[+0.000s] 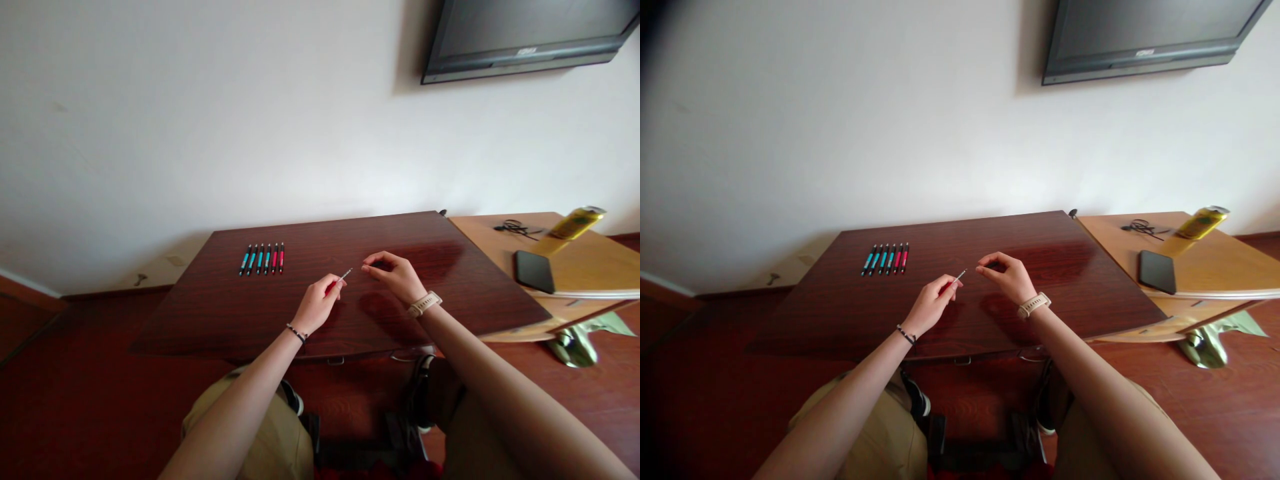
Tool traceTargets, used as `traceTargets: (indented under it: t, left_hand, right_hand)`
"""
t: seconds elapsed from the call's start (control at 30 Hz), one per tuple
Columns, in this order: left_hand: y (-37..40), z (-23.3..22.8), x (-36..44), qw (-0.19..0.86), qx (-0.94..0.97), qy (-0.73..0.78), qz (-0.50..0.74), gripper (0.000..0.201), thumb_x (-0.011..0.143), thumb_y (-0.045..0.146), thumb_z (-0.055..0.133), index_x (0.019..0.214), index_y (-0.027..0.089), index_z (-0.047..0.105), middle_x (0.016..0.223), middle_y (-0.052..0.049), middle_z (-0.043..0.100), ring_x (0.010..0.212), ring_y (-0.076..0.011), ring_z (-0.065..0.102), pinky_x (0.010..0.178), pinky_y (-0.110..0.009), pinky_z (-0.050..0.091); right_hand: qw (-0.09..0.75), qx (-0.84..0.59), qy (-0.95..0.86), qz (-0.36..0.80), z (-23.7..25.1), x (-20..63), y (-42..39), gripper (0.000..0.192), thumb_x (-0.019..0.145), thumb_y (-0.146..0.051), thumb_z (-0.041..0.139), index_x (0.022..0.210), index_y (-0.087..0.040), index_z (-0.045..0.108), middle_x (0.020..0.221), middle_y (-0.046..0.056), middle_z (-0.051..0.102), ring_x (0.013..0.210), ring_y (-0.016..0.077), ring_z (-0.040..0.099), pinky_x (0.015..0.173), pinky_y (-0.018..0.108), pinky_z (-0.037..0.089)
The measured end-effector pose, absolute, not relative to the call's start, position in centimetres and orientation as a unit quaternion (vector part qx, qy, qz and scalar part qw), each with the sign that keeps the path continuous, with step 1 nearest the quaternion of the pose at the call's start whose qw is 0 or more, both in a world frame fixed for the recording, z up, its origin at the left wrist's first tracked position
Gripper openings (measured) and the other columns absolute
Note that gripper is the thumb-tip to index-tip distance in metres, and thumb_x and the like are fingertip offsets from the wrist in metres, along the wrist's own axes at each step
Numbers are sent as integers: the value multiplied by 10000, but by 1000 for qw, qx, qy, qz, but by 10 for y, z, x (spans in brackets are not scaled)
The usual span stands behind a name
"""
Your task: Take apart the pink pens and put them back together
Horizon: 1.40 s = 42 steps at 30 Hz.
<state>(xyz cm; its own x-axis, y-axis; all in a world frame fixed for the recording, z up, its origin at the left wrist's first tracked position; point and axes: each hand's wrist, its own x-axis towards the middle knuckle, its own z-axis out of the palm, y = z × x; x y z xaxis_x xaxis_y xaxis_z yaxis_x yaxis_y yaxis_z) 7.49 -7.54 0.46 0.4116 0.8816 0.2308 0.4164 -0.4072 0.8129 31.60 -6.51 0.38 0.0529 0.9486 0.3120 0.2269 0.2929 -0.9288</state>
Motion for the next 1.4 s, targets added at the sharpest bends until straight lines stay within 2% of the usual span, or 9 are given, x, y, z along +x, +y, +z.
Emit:
traceTargets:
  t: [0.27,0.43,0.63,0.73,0.83,1.0,1.13,1.27,1.4]
  left_hand:
    - [-73,-3,74,319,778,432,326,306,1059,405,472,1039,204,701,804,-11,689,742,-160,639,745,-253,448]
    - [-75,0,76,310,783,437,315,279,1055,384,482,1047,210,700,795,-8,688,722,-159,632,720,-247,439]
    - [-75,0,77,304,788,436,312,274,1059,380,484,1054,211,700,796,-9,691,725,-163,638,722,-247,443]
    - [-76,-1,77,295,793,431,314,250,1052,359,507,1046,212,709,856,-28,723,773,-177,663,753,-261,464]
    - [-76,-1,78,286,803,409,326,209,1032,284,530,1079,208,719,1003,-62,752,907,-203,693,861,-295,498]
    - [-74,-3,78,276,813,376,347,311,988,139,506,1206,206,719,1104,-88,723,1011,-209,693,952,-334,530]
    - [-71,-5,76,314,792,365,377,269,990,221,602,1251,229,665,1156,-77,751,1056,-216,725,957,-346,565]
    - [-70,-1,72,365,768,359,384,167,998,320,633,1131,224,657,1060,-52,770,951,-189,750,854,-296,590]
    - [-69,5,68,352,773,360,387,158,988,340,647,1074,218,699,1059,-50,763,972,-187,733,889,-298,577]
  right_hand:
    - [543,-433,-573,435,13,310,-74,363,843,-438,782,1126,-223,711,1105,87,791,979,235,749,881,395,613]
    - [541,-417,-605,409,13,306,-77,285,859,-423,777,1054,-236,686,1095,85,772,1046,257,745,853,375,623]
    - [523,-420,-637,380,12,307,-77,292,875,-391,760,1112,-236,688,1140,82,762,1084,260,736,899,390,603]
    - [498,-435,-660,357,12,306,-80,271,892,-389,744,1117,-244,703,1102,63,773,1012,239,742,866,363,587]
    - [467,-458,-688,314,12,305,-81,220,919,-400,716,1077,-247,725,1013,39,776,884,210,721,782,331,553]
    - [440,-470,-710,285,10,304,-82,232,934,-445,702,1023,-234,739,890,19,756,759,180,664,700,299,499]
    - [435,-467,-714,287,9,303,-81,241,928,-457,716,994,-228,750,847,13,746,725,168,642,677,284,477]
    - [441,-463,-709,297,9,303,-80,245,921,-464,727,990,-231,761,829,16,748,720,175,648,682,291,488]
    - [449,-449,-702,321,11,304,-80,269,899,-470,744,1016,-230,769,952,51,784,836,211,699,757,318,537]
